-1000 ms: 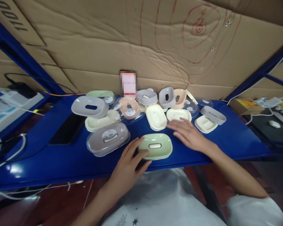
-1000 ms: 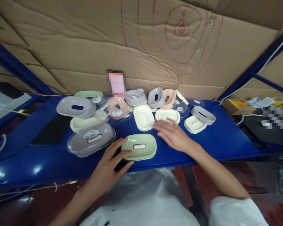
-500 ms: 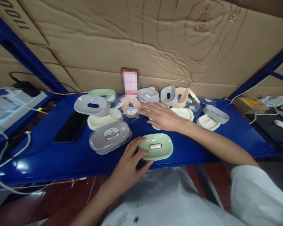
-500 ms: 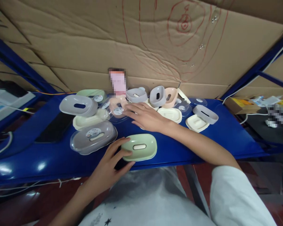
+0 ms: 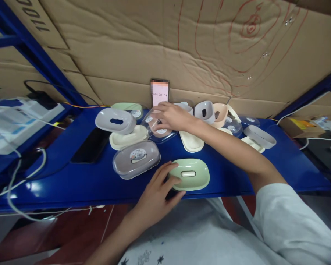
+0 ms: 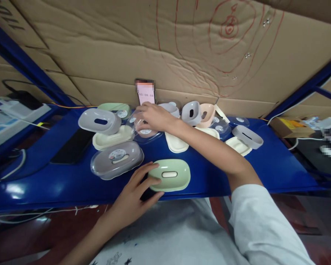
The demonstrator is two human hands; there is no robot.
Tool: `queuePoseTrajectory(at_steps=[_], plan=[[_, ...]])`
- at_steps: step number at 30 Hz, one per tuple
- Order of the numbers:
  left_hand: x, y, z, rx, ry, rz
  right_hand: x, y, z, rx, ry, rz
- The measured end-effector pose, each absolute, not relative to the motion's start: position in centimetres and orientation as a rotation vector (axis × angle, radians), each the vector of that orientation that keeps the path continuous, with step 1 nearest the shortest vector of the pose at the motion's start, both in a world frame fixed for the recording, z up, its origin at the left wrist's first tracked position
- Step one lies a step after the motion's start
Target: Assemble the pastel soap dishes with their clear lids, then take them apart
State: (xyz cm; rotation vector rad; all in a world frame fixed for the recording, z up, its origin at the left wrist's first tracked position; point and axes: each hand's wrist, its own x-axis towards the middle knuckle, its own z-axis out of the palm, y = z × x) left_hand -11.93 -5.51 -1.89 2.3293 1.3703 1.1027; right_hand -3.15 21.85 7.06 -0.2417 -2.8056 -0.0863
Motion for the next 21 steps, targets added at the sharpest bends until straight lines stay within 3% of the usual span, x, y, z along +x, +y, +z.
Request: queuePoseTrajectory(at_steps=[5, 11, 16, 21], plan=[[-11.8, -5.6, -2.0, 2.309, 1.395, 1.103, 5.2, 15.9, 7.6, -0.363, -2.498, -0.311], [-11.6, -5.5, -2.9, 2.046, 1.482, 1.295, 13.8, 5.9, 5.5, -0.586, -2.319, -0.053], [-11.8, -5.4, -2.7, 2.102, 1.487, 1.082, 15.0, 0.7, 1.4, -0.716, -2.368, 0.070], [-11.8, -5.2, -2.6, 2.163, 1.491, 1.052, 14.2, 1.1, 0.1, -0.720, -2.504, 0.044]])
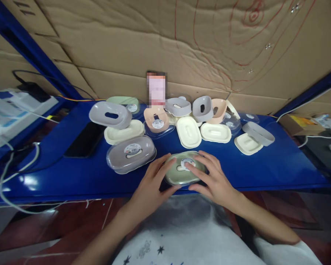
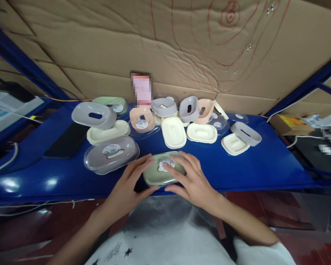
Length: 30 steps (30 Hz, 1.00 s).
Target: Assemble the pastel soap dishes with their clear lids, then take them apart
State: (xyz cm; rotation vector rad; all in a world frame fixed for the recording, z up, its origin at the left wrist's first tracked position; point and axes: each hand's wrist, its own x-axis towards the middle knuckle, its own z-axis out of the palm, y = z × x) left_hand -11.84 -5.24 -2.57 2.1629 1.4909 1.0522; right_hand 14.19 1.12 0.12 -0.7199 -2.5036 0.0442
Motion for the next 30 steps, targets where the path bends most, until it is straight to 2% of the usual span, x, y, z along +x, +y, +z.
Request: queuePoseTrajectory(at_steps=[11, 18, 30], plan=[[-12.0, -5.3, -2.4, 2.107, 1.516, 1.015, 12.9, 3.0, 1.3, -0.646, -2.730, 0.034], [-12.2, -5.3, -2.7, 2.150, 1.488, 0.983, 13.4, 1.8, 0.3, -0.590, -2.760, -0.101], [-12.0, -5.3, -2.7, 2.165, 1.470, 0.986, 15.1, 4.5, 1.8, -0.451, -2.748, 0.284]])
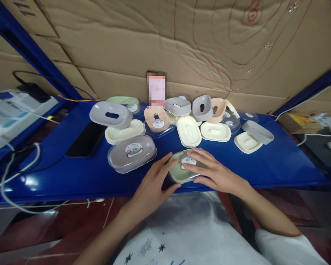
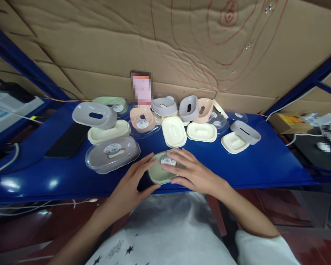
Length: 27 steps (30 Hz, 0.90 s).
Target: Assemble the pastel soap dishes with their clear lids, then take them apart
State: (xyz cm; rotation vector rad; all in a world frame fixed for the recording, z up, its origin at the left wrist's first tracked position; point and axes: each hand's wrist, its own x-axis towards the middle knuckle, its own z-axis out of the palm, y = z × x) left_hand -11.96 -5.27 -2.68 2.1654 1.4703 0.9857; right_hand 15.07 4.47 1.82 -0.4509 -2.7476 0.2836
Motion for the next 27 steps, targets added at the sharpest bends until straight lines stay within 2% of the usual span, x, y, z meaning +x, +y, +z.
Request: queuePoseTrajectory(at_steps=[15, 22, 27], plan=[[-11.7, -5.3, -2.5, 2.174, 1.465, 1.007, 16.2, 5.2, 1.1, -0.457, -2.768, 0.295], [-11.8, -5.2, -2.5, 2.171, 1.490, 1.003, 16.1, 4.1, 0.7, -0.519, -2.751, 0.116], [-11.7, -5.2, -2.4, 2.192, 1.491, 0.991, 16.5, 4.5, 0.4, -0.444, -2.689, 0.278]])
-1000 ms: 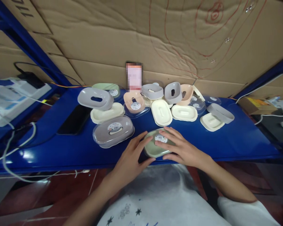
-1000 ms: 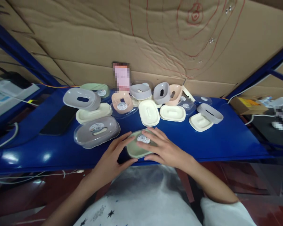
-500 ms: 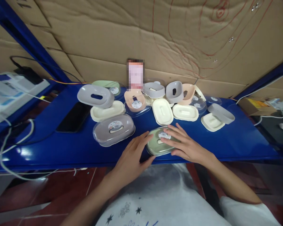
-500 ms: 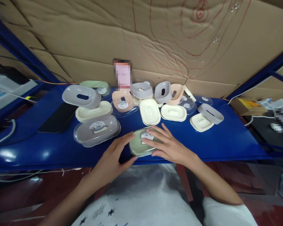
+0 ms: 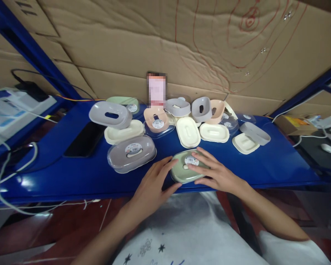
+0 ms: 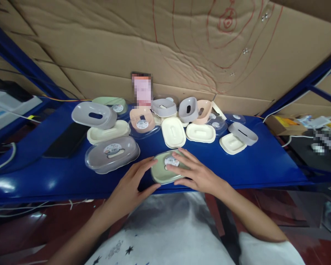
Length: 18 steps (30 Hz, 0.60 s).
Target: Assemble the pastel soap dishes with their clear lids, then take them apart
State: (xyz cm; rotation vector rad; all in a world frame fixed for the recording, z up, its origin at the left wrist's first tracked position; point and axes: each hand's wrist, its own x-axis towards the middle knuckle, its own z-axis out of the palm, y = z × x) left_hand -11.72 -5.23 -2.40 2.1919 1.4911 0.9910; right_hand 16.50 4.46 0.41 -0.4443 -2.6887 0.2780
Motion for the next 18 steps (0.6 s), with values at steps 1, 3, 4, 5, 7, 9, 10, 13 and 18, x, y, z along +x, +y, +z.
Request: queuePoseTrajectory(at_steps=[1, 3, 4, 5, 7, 9, 10, 13, 18], plan=[[-11.71, -5.23, -2.41, 2.198, 1.485, 0.994, 16.58, 4.61, 0.32, -0.437, -2.674, 0.316], [-11.72, -5.21, -2.49, 2.209, 1.473, 0.999, 16.67, 4.80, 0.17, -0.435, -2.645, 0.372], [-11.73, -5.20, -2.54, 2.212, 1.471, 0.999, 16.69, 4.83, 0.14, -0.439, -2.631, 0.388], [-11.75, -5.19, -2.60, 2.215, 1.472, 0.998, 16.70, 4.81, 0.14, -0.443, -2.620, 0.401], [-11.78, -5.17, -2.70, 2.217, 1.481, 0.989, 16.74, 4.72, 0.27, -0.455, -2.623, 0.412], [-11.82, -5.17, -2.77, 2.214, 1.485, 0.979, 16.81, 4.67, 0.49, -0.476, -2.659, 0.394], [-11.84, -5.17, -2.78, 2.213, 1.485, 0.973, 16.86, 4.68, 0.59, -0.485, -2.684, 0.383], [-11.88, -5.22, -2.78, 2.213, 1.486, 0.958, 16.88, 4.85, 0.60, -0.473, -2.732, 0.353], [-11.95, -5.45, -2.66, 2.236, 1.476, 0.950, 17.01, 4.61, 0.28, -0.367, -2.687, 0.220]])
